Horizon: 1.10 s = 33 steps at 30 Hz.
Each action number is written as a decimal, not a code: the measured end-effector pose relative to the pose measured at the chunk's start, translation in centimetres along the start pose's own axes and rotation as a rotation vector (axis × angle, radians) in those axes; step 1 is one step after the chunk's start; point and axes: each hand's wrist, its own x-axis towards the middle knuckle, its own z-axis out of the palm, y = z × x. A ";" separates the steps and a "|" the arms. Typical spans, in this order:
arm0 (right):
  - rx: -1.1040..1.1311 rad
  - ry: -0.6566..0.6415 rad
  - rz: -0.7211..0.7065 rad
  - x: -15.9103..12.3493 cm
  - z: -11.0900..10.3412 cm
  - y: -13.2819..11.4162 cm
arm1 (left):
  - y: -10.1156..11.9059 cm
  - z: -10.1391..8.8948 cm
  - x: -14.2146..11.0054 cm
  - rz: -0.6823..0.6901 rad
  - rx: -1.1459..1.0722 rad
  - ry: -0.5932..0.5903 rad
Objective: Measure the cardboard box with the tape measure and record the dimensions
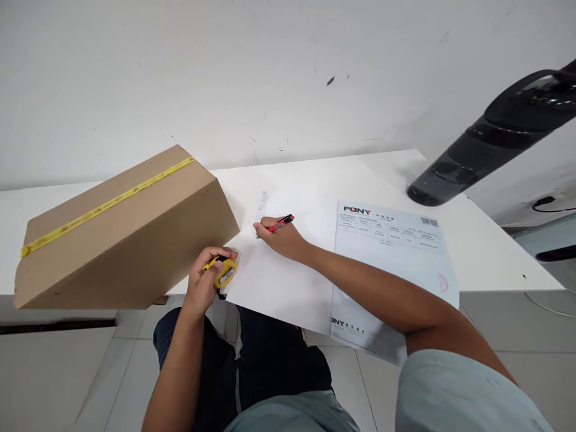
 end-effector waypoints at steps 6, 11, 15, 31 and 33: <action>-0.029 -0.036 -0.015 0.0 0.0 0.2 | 0.2 0.0 -0.1 -0.020 0.026 -0.002; -0.013 -0.005 0.005 -0.1 -0.1 0.1 | 0.1 0.0 -0.1 -0.020 0.023 0.001; -0.021 0.012 -0.001 -0.1 0.0 0.0 | 0.0 0.1 -0.1 -0.011 0.018 -0.001; -0.018 0.057 0.025 -0.2 0.0 0.2 | 0.0 0.1 0.0 -0.026 0.007 0.008; -0.021 0.086 0.028 -0.2 0.1 0.2 | 0.0 0.1 0.0 -0.031 0.008 0.014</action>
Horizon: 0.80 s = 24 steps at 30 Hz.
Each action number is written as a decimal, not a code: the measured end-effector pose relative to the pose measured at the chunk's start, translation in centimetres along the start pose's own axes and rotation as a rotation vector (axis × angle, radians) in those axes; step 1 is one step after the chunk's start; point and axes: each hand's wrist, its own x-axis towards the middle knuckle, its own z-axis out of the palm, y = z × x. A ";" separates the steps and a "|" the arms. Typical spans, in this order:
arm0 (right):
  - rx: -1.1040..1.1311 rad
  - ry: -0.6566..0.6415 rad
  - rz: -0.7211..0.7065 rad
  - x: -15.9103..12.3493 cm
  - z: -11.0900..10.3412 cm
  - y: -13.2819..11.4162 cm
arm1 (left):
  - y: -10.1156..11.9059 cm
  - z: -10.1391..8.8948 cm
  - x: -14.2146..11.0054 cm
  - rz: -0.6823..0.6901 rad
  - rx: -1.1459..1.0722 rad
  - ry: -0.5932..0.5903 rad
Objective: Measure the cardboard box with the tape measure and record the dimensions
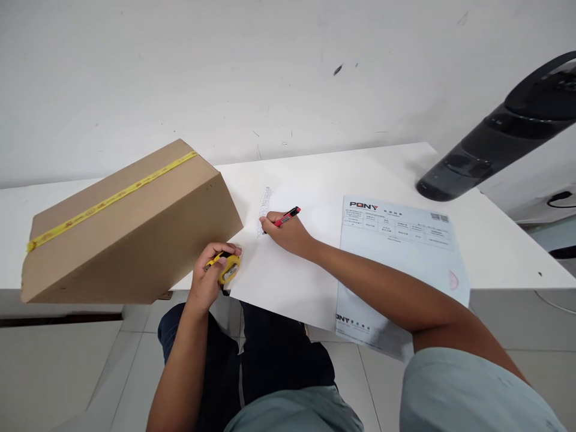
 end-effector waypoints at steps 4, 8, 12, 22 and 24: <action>0.000 -0.051 -0.024 0.0 -0.1 0.2 | 0.0 0.1 0.0 0.008 -0.001 -0.002; 0.005 -0.052 -0.025 0.2 -0.1 0.3 | 0.0 0.1 0.1 0.001 0.006 0.006; 0.019 -0.032 -0.012 0.2 -0.1 0.3 | -0.2 0.0 0.1 0.014 -0.023 -0.002; 0.030 -0.004 -0.006 0.0 -0.1 0.2 | -0.2 -0.1 0.1 0.018 -0.040 0.003; 0.035 0.003 0.002 -0.1 -0.1 0.2 | 0.0 0.0 0.0 0.004 -0.020 0.011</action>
